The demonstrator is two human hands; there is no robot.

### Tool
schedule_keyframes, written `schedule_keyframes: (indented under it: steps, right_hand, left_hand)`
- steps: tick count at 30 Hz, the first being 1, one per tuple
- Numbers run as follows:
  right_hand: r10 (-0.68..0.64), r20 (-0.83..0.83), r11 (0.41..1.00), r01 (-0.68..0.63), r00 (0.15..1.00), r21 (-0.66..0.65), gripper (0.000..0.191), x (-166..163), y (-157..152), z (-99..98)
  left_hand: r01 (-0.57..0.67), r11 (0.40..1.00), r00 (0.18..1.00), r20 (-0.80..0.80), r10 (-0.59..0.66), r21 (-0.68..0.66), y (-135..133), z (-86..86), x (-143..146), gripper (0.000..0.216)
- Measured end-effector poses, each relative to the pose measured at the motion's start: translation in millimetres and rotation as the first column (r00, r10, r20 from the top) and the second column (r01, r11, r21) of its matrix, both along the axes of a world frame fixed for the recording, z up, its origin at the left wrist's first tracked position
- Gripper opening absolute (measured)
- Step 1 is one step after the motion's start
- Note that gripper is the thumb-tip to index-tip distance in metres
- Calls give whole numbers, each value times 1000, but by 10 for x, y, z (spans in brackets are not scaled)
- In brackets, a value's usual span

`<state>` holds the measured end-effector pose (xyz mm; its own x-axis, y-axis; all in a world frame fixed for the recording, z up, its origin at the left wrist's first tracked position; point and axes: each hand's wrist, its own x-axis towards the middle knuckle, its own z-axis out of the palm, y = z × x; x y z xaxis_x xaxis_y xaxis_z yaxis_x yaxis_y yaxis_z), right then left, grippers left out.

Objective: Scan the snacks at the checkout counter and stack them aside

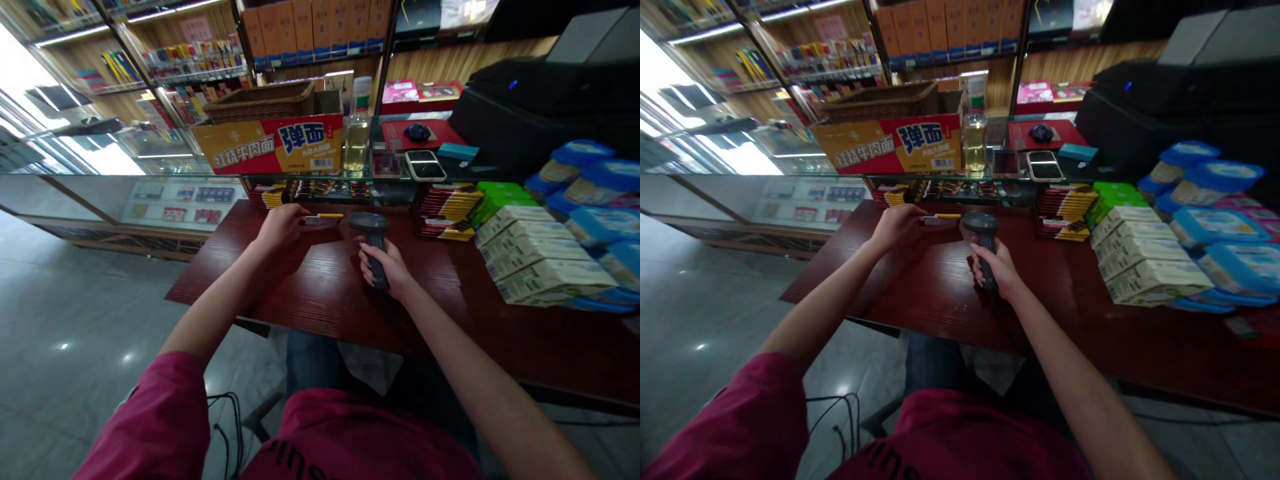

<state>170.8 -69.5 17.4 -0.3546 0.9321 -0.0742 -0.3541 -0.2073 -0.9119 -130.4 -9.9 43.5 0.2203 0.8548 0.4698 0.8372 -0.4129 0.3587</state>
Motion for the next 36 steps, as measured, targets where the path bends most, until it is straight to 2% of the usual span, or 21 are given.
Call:
schedule_keyframes:
  steps: [4,7,10,14,19,24,27,30,36]
  right_hand:
    - [23,-5,1000,-23,1000,-17,57,-303,59,14]
    - [54,-29,998,-55,998,-24,57,-520,108,12]
    - [83,-51,995,-86,995,-50,57,-705,148,8]
    - [117,-77,988,-123,990,-89,59,-871,181,-6]
    - [154,-74,983,-161,985,-92,58,-984,234,-30]
    - [177,-92,980,-184,980,-73,56,-1082,318,-41]
    - [176,-97,982,-182,980,-56,54,-1110,350,-52]
    - [182,-101,981,-189,978,-55,52,-1105,362,-68]
    - [183,-129,980,-190,975,-50,50,-1069,373,-101]
  left_hand:
    - [-195,959,981,41,190,207,-25,167,-583,19]
    - [-234,918,971,31,236,322,45,221,-956,30]
    - [-231,917,966,-39,257,324,151,149,-1229,37]
    - [-216,936,969,-56,240,277,261,-69,-1413,35]
    - [-248,946,967,-12,256,208,375,-260,-1484,37]
    - [-281,945,954,-53,294,167,426,-286,-1474,49]
    - [-252,950,949,-146,280,184,358,-275,-1349,59]
    - [-231,962,942,-214,259,149,282,-295,-1170,59]
    - [-271,957,944,-165,286,106,344,-363,-977,63]
